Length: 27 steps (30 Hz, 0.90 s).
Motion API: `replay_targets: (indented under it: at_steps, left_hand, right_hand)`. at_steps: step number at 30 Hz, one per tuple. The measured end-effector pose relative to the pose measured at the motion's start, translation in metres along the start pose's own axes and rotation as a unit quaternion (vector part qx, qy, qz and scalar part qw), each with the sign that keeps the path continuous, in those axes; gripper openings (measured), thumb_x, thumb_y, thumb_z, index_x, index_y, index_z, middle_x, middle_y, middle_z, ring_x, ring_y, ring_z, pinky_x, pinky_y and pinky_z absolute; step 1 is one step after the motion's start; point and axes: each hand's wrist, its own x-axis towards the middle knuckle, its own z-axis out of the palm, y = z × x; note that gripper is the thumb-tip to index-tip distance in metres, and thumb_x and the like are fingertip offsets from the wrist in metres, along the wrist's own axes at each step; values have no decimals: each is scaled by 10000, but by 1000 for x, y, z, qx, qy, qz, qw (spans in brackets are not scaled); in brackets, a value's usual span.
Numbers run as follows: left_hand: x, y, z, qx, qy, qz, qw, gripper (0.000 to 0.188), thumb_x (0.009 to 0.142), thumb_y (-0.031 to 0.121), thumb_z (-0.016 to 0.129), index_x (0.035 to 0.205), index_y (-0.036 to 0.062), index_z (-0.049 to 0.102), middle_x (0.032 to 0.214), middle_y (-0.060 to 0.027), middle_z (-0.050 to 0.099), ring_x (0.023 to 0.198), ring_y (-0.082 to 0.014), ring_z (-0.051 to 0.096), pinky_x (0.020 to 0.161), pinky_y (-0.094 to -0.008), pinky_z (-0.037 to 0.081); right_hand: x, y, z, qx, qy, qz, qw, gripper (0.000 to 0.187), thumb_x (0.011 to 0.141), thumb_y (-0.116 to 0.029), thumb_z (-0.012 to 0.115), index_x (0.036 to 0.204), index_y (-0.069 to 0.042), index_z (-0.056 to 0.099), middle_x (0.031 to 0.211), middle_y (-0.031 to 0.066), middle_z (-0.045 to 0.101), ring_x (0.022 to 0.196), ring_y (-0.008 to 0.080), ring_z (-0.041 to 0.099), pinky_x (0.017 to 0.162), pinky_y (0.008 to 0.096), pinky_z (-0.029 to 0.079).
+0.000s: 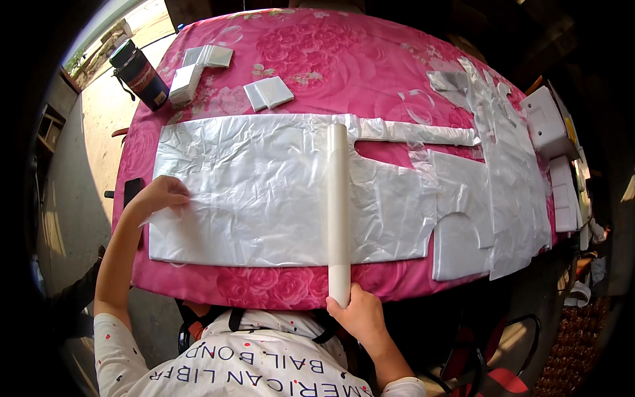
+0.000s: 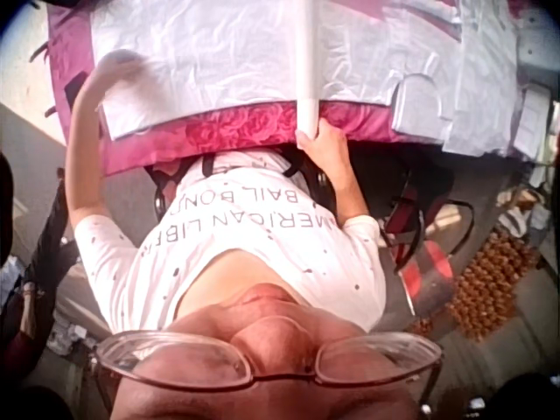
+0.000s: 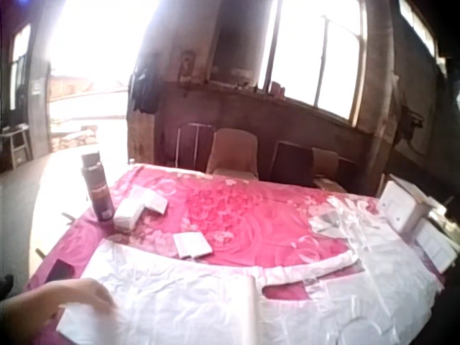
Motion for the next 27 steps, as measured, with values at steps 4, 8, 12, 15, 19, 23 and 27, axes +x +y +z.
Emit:
replay_targets:
  at_steps: [4, 8, 12, 15, 19, 23, 27]
  left_hand:
    - [-22, 46, 35, 463, 233, 66, 852, 329, 703, 54, 688, 1006, -30, 592, 1028, -133, 627, 938, -265, 603, 800, -355, 486]
    - [-16, 104, 124, 174, 232, 401, 869, 372, 778, 49, 604, 1138, 3, 522, 1203, -135, 539, 1105, -321, 502, 914, -388, 429]
    - [5, 126, 220, 106, 180, 442, 873, 517, 798, 85, 565, 1272, -50, 408, 1355, -204, 386, 1263, -354, 357, 1034, -421, 312]
    - [15, 119, 249, 153, 198, 420, 872, 556, 821, 124, 498, 1313, -83, 340, 1396, -244, 314, 1313, -374, 280, 1082, -450, 221]
    - [22, 110, 255, 234, 206, 401, 861, 578, 844, 194, 396, 1323, -118, 308, 1406, -274, 285, 1333, -381, 250, 1102, -462, 166]
    - [21, 108, 255, 272, 212, 386, 856, 592, 856, 231, 350, 1313, -143, 306, 1403, -289, 284, 1341, -382, 238, 1106, -465, 146]
    - [23, 113, 256, 278, 215, 405, 844, 585, 853, 217, 354, 1307, -148, 310, 1398, -298, 284, 1340, -392, 235, 1105, -468, 149]
  right_hand:
    - [0, 2, -2, 10, -10, 8, 1000, 408, 720, -353, 674, 878, 13, 587, 767, 206, 641, 731, 361, 633, 671, 421, 505]
    - [3, 5, 2, 18, -20, 6, 1000, 407, 714, -346, 679, 878, 15, 589, 781, 209, 642, 745, 363, 632, 683, 422, 504]
    - [1, 3, -3, 19, -23, 17, 999, 407, 712, -342, 680, 884, 17, 591, 784, 212, 641, 752, 363, 632, 693, 418, 504]
    - [0, 5, -5, 30, -40, 24, 998, 418, 720, -354, 681, 893, 15, 594, 777, 209, 642, 749, 358, 634, 697, 411, 503]
    - [5, 4, -13, 46, -83, 13, 995, 469, 742, -423, 683, 885, 16, 600, 761, 196, 644, 734, 342, 638, 685, 398, 502]
    - [46, -10, -42, 26, -129, -20, 991, 564, 764, -527, 640, 814, 35, 624, 741, 178, 650, 686, 310, 644, 627, 364, 501]
    - [142, -23, -58, 62, -38, -80, 994, 552, 829, -498, 598, 813, 53, 626, 692, 123, 640, 617, 198, 613, 599, 291, 481]
